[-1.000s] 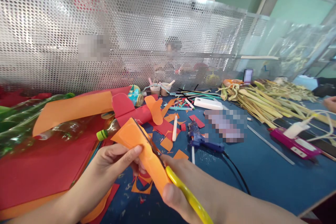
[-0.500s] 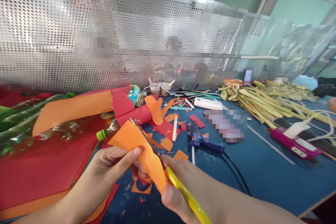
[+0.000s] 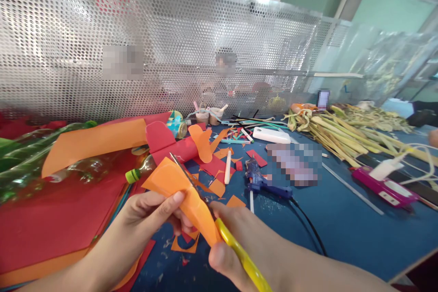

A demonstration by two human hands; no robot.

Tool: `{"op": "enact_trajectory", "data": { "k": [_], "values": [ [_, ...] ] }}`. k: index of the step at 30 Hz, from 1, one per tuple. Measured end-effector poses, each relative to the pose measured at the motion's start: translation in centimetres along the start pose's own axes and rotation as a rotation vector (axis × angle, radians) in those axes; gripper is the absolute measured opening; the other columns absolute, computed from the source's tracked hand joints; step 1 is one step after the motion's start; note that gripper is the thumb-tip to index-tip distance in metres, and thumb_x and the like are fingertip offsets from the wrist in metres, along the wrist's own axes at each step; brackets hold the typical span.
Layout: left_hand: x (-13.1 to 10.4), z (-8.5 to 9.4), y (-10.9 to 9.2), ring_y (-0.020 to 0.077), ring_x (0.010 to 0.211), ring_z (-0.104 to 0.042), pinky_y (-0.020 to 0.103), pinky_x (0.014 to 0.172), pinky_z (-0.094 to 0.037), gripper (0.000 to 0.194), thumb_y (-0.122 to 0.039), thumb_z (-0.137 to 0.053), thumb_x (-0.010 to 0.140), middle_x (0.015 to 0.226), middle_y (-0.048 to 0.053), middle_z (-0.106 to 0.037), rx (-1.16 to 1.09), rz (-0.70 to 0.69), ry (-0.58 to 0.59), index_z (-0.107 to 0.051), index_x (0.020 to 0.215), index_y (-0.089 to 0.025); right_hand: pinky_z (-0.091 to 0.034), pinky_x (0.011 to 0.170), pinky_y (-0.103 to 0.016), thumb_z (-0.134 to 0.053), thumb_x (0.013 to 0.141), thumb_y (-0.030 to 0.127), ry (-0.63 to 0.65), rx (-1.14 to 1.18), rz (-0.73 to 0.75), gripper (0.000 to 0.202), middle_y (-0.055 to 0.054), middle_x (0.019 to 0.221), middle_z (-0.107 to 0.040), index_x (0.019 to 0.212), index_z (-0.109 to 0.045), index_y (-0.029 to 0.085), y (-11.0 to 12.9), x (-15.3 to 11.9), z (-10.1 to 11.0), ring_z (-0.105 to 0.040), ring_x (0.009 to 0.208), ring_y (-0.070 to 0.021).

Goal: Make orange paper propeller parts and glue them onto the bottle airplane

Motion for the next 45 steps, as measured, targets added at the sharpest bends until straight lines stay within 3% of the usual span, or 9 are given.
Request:
{"op": "enact_trajectory", "data": {
  "k": [3,6,9,13,16,20,27,34,45],
  "values": [
    [0.0,0.2,0.2,0.0146,0.053,-0.064,0.021,0.056,-0.052,0.036,-0.043,-0.063,0.081,0.057,0.004,-0.071,0.020,-0.048,0.006,-0.072,0.057,-0.018,-0.050,0.081,-0.029,-0.020,0.087,0.074,-0.034,0.053,0.074,0.073,-0.009,0.094,-0.061,0.118,-0.056,0.018,0.6,0.0,0.3,-0.060,0.080,-0.0192],
    [0.0,0.5,0.4,0.0149,0.053,-0.064,0.021,0.056,-0.052,0.038,-0.044,-0.062,0.082,0.056,0.004,-0.070,0.052,-0.055,-0.006,-0.071,0.057,-0.017,-0.048,0.082,-0.027,-0.024,0.091,0.067,-0.023,0.075,0.117,0.065,-0.011,0.105,-0.061,0.122,-0.056,0.019,0.8,0.0,0.2,-0.061,0.085,-0.0183],
    [-0.1,0.5,0.1,0.0154,0.053,-0.063,0.022,0.056,-0.052,0.038,-0.046,-0.062,0.081,0.055,0.004,-0.069,0.070,-0.038,-0.009,-0.071,0.059,-0.017,-0.047,0.086,-0.027,-0.023,0.091,0.067,-0.018,0.048,0.098,0.066,-0.012,0.109,-0.061,0.124,-0.056,0.019,0.6,-0.1,0.2,-0.060,0.095,-0.0205],
    [-0.3,0.3,-0.6,0.0163,0.054,-0.063,0.023,0.058,-0.052,0.038,-0.046,-0.063,0.079,0.055,0.004,-0.069,0.085,-0.001,-0.035,-0.070,0.057,-0.017,-0.048,0.082,-0.028,-0.022,0.089,0.071,-0.045,0.024,0.037,0.070,-0.012,0.105,-0.063,0.119,-0.058,0.019,0.0,-0.4,0.1,-0.061,0.085,-0.0204],
    [-0.6,0.3,-0.7,0.0163,0.056,-0.064,0.023,0.060,-0.052,0.035,-0.044,-0.062,0.079,0.057,0.004,-0.069,0.089,0.010,-0.047,-0.070,0.057,-0.017,-0.049,0.077,-0.029,-0.020,0.087,0.073,-0.084,0.015,0.036,0.071,-0.010,0.087,-0.063,0.102,-0.062,0.017,-0.4,-0.5,0.0,-0.058,0.074,-0.0202],
    [-0.7,0.4,-0.4,0.0159,0.056,-0.063,0.023,0.060,-0.052,0.034,-0.042,-0.061,0.079,0.056,0.004,-0.069,0.089,0.017,-0.044,-0.069,0.057,-0.016,-0.047,0.064,-0.027,-0.014,0.083,0.078,-0.073,-0.005,0.006,0.074,0.002,0.054,-0.043,0.083,-0.057,0.018,-0.7,-0.4,-0.1,-0.042,0.047,-0.0128],
    [-0.4,0.4,-0.7,0.0157,0.057,-0.062,0.024,0.061,-0.051,0.032,-0.041,-0.061,0.080,0.059,0.004,-0.069,0.080,0.011,-0.050,-0.068,0.062,-0.016,-0.044,0.063,-0.028,-0.016,0.085,0.077,-0.046,0.033,0.057,0.077,-0.008,0.080,-0.060,0.101,-0.059,0.015,-0.3,0.2,-0.2,-0.054,0.065,-0.0182],
    [-0.3,0.5,-0.6,0.0136,0.056,-0.060,0.021,0.060,-0.050,0.031,-0.040,-0.060,0.081,0.058,0.002,-0.067,0.082,-0.003,-0.042,-0.069,0.063,-0.016,-0.045,0.065,-0.026,-0.013,0.089,0.071,-0.104,-0.039,0.055,0.073,-0.004,0.070,-0.056,0.091,-0.063,0.017,0.6,0.1,-0.1,-0.054,0.062,-0.0155],
    [-0.1,0.4,-0.8,0.0132,0.055,-0.060,0.021,0.059,-0.049,0.029,-0.037,-0.061,0.078,0.054,0.001,-0.066,0.071,0.007,-0.062,-0.068,0.059,-0.016,-0.046,0.061,-0.028,-0.018,0.091,0.069,-0.111,0.024,-0.001,0.071,-0.007,0.079,-0.066,0.117,-0.061,0.019,-0.6,-0.3,-0.5,-0.060,0.061,-0.0184]
  ]
}}
Point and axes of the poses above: each hand's wrist, its own x-axis towards the middle knuckle, its own z-axis out of the back of the hand, y = z × x, the point moved 5 cm from there along x, towards the middle knuckle
